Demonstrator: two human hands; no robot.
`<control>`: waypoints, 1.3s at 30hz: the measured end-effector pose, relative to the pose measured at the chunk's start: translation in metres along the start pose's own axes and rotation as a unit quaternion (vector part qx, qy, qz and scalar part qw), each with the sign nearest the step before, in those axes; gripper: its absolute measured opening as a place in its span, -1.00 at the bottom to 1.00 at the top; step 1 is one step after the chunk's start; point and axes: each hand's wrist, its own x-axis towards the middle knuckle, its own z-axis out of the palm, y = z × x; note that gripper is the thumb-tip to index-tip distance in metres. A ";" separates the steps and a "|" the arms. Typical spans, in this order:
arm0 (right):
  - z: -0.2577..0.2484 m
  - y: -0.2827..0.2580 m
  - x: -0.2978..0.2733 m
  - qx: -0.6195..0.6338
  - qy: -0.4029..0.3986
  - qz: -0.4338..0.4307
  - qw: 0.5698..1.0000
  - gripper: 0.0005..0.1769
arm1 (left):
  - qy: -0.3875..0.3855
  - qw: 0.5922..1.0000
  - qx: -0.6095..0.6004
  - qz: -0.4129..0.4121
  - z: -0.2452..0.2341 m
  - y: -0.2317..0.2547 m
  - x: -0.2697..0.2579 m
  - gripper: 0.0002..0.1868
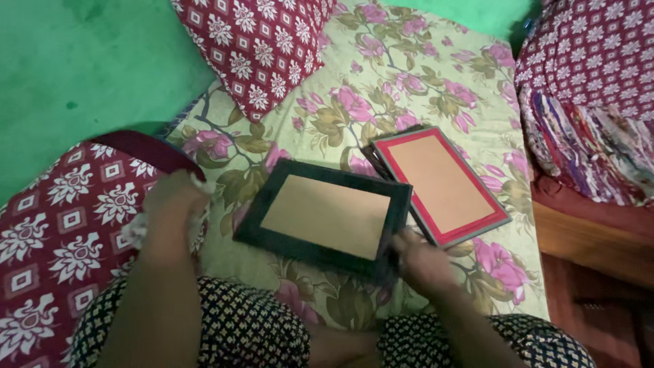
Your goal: The person cleans multiple framed certificates and their backs using a cloth while sitting on a bed.
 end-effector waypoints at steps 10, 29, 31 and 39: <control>0.039 -0.032 0.008 -0.170 -0.175 -0.003 0.970 -0.69 | 0.132 0.921 -0.152 0.334 0.076 0.078 -0.051 -0.57; 0.081 0.014 0.017 0.047 -0.153 0.117 0.980 -0.43 | 0.069 0.941 0.046 0.329 0.153 0.111 -0.085 -0.66; 0.083 0.015 0.018 0.074 -0.136 0.099 0.983 -0.41 | 0.043 0.921 0.039 0.386 0.169 0.120 -0.107 -0.63; 0.112 0.031 0.014 0.043 -0.176 0.128 0.975 -0.64 | -0.048 0.805 -0.059 0.588 0.229 0.146 -0.214 -0.75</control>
